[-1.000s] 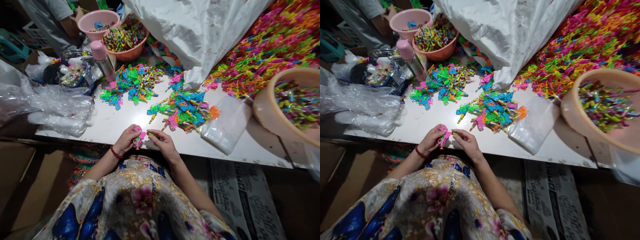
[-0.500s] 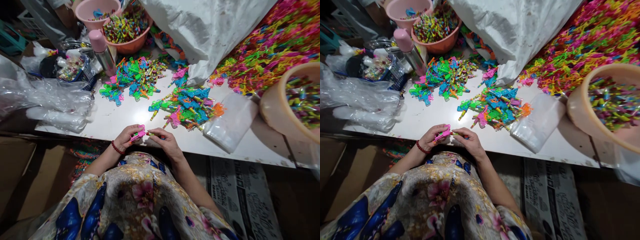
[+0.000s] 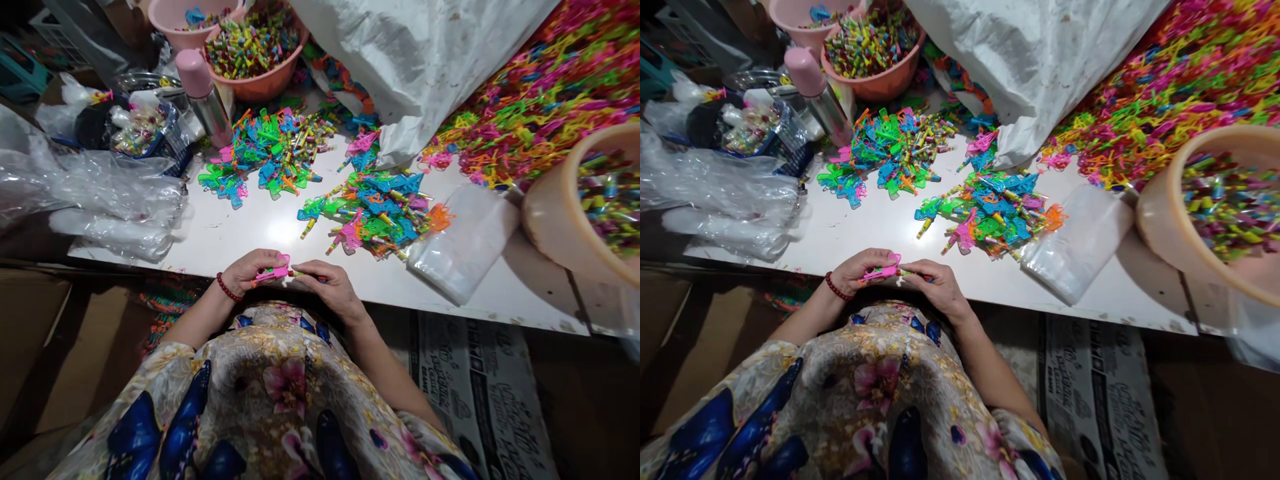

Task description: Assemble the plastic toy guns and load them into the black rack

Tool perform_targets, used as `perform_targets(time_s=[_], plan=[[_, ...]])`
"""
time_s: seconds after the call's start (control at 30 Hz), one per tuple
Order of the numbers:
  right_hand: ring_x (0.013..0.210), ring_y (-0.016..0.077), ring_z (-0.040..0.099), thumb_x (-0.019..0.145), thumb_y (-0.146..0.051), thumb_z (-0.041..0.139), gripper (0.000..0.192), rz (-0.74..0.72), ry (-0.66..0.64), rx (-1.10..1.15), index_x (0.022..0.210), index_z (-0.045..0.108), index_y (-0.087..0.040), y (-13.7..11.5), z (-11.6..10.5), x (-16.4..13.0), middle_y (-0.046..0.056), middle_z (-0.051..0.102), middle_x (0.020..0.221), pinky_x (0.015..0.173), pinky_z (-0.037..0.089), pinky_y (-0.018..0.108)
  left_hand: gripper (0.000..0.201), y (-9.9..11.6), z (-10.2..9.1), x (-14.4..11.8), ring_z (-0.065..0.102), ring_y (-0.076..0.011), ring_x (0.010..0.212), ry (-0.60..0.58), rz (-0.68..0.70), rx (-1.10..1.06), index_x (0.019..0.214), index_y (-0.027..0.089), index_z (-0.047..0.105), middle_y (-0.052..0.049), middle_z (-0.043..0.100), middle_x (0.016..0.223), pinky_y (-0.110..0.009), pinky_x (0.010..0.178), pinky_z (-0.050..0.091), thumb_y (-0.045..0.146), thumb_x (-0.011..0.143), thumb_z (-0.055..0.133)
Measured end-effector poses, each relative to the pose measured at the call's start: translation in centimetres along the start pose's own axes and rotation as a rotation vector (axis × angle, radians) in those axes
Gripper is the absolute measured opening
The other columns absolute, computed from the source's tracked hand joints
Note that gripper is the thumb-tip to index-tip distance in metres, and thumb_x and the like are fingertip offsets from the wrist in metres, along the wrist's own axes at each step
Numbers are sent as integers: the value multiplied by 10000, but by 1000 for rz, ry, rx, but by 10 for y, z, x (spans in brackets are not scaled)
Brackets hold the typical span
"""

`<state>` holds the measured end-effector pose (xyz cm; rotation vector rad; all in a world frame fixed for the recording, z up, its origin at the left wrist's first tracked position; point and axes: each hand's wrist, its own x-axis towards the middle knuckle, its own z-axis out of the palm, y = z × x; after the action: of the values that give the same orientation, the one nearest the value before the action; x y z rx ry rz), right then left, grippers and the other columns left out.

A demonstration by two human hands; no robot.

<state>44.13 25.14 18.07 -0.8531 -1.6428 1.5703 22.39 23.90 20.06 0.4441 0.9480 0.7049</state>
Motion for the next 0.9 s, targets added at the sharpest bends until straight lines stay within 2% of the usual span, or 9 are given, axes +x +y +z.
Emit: perform_targets(time_s=[0.17,0.27,0.4,0.47,0.5,0.63,0.7,0.77,0.9], plan=[[892,185,719,880,-401,720,241,-27,-41,-53,1064,793,-265,-1,2,-2,61,775,999,832,569,310,314,2,-3,-2,521,-61,433,-24,-73,49,735,86,679,-14,624,572,-160,417,381,285,623,894],[890,183,723,886,-377,715,225,-52,-34,-84,1062,793,-261,-2,1,1,58,778,992,831,568,305,328,-1,0,0,476,-50,395,-48,-42,45,754,103,667,1,609,567,-167,376,314,313,636,889],[862,187,726,874,-359,729,209,-118,33,-158,1050,792,-266,-9,-17,8,52,781,976,793,577,312,472,1,4,9,449,-59,394,-52,43,75,826,124,650,-26,618,621,-192,367,245,584,776,741],[856,197,722,873,-364,727,211,-154,167,-233,1051,787,-267,-14,-36,13,51,778,973,798,583,337,500,10,-2,15,467,-74,439,96,191,163,867,150,632,-38,633,683,-205,406,268,648,829,646],[879,207,717,879,-374,718,218,-176,267,-296,1056,782,-264,-16,-48,15,56,772,985,828,582,362,459,17,-8,18,472,-81,466,226,295,249,855,166,616,-35,629,703,-215,434,290,624,848,637],[1196,303,601,881,-408,682,387,-251,673,-721,1213,707,-211,-18,-84,26,139,669,1223,1041,483,511,263,58,-45,29,550,-173,747,944,667,772,788,197,547,-51,587,801,-303,688,416,408,879,674],[1261,328,543,896,-404,634,449,-254,757,-862,1279,655,-170,-12,-86,29,187,602,1288,1066,452,540,234,78,-64,35,539,-248,982,1191,741,971,893,184,560,-110,585,984,-376,864,398,357,853,713],[1211,314,566,934,-396,553,412,-247,703,-849,1255,649,-157,-4,-73,29,196,609,1237,1042,470,526,315,91,-78,41,493,-317,1127,1249,719,1089,975,171,569,-165,542,1148,-430,946,357,329,795,774],[1000,247,658,967,-418,468,385,-100,394,-587,1218,636,-180,11,-27,23,128,692,1066,917,535,431,253,97,-91,47,542,-335,1100,1152,631,1131,915,183,579,-161,526,1165,-437,947,398,205,754,772]])
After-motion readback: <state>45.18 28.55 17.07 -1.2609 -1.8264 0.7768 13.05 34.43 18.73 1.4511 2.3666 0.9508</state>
